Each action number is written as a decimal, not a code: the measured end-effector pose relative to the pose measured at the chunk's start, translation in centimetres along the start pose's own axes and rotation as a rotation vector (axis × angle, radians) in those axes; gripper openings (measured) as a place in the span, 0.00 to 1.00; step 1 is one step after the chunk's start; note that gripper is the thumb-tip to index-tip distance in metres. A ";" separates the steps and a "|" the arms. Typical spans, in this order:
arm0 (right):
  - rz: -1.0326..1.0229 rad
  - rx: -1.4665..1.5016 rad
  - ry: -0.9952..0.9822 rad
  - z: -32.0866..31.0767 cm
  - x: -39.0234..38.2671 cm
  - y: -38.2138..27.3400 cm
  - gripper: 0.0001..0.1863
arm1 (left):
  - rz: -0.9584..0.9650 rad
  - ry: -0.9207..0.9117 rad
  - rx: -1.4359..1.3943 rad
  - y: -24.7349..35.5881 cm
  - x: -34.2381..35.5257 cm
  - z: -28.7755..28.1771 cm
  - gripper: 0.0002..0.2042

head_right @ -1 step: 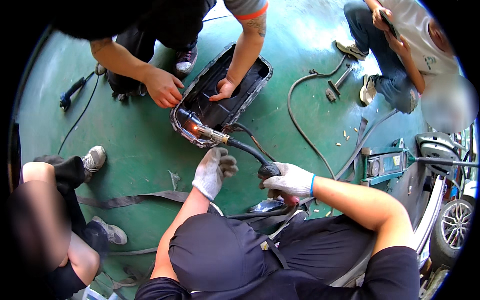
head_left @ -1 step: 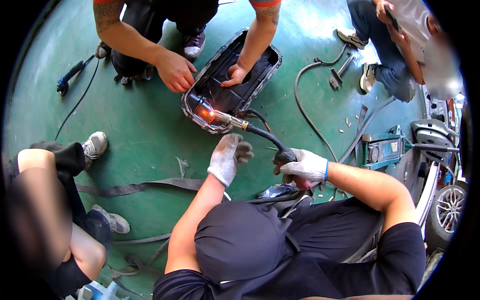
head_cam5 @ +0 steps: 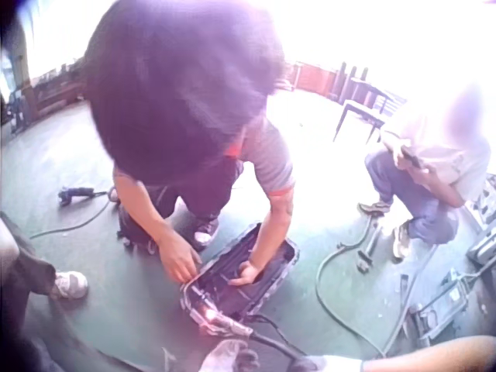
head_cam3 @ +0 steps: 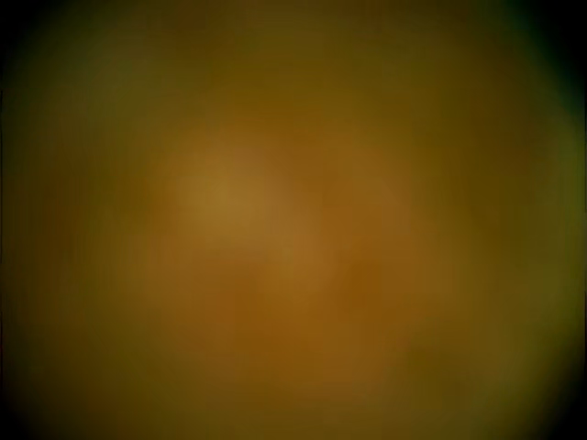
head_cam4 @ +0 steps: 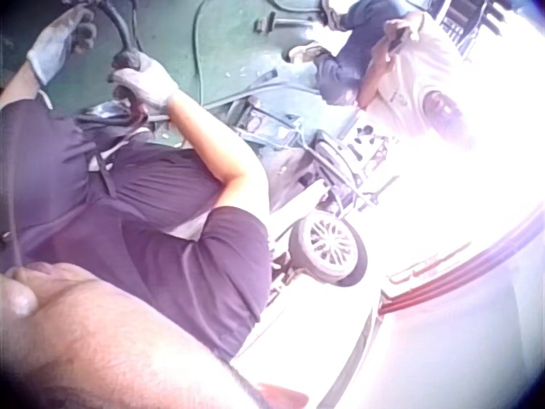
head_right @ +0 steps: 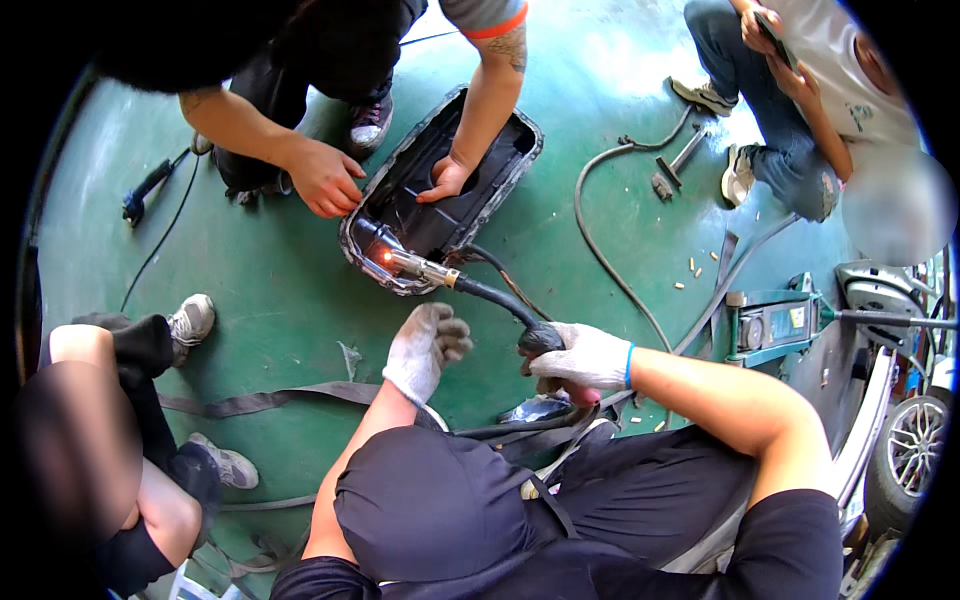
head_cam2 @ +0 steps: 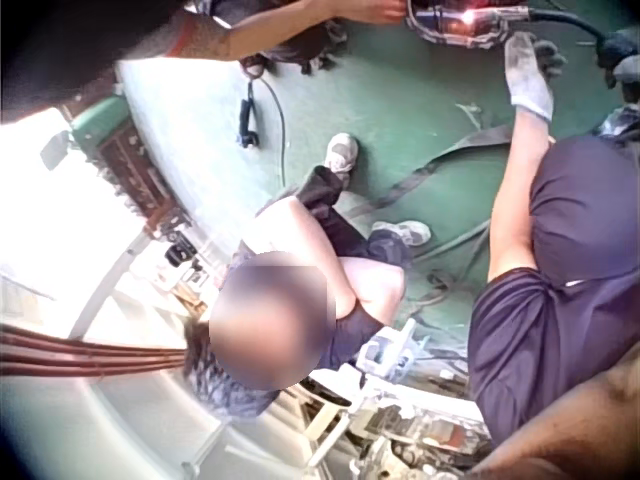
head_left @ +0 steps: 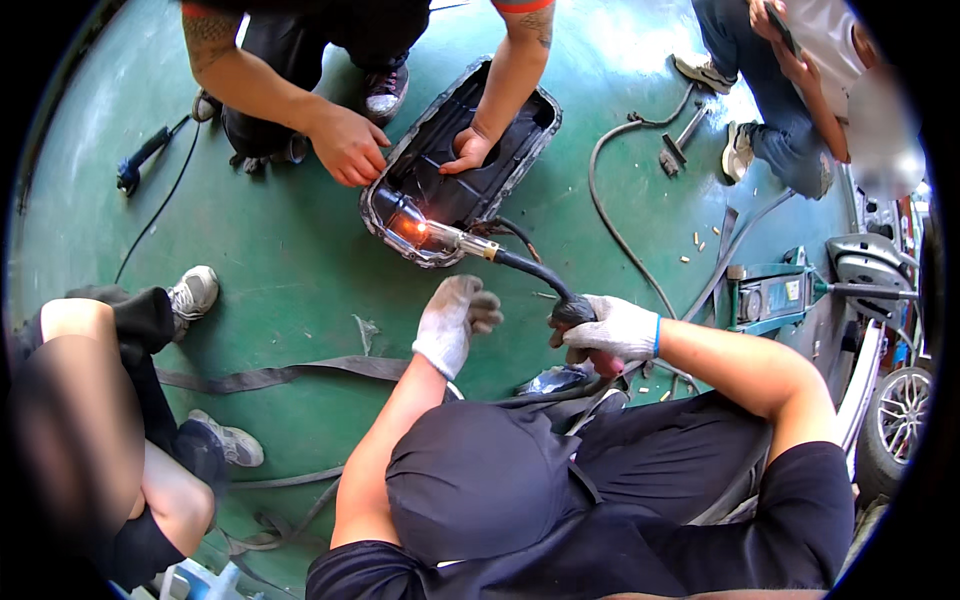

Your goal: The person welds a black metal part on the floor using a welding torch and a yellow face shield. They hold the part steady with gloved hands, apply the torch to create sparks, and adjust the shield for eye protection.

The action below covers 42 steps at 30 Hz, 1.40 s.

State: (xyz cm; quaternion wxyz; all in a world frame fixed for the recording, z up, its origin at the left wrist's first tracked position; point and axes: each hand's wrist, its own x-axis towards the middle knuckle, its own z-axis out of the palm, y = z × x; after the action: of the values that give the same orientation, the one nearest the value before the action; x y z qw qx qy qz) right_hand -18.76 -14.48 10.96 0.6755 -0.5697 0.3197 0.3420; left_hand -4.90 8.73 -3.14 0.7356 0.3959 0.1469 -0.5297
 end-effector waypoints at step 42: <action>-0.177 0.148 0.083 -8.3 -3.8 6.9 0.17 | -0.419 -0.235 0.791 -2.5 -1.9 3.1 0.16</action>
State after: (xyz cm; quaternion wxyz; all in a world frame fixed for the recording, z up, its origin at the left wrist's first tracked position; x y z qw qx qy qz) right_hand -26.91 -22.22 9.08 0.7295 -0.5579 0.3203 0.2323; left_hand -8.51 7.39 -1.07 0.4166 0.5453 -0.0740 -0.7236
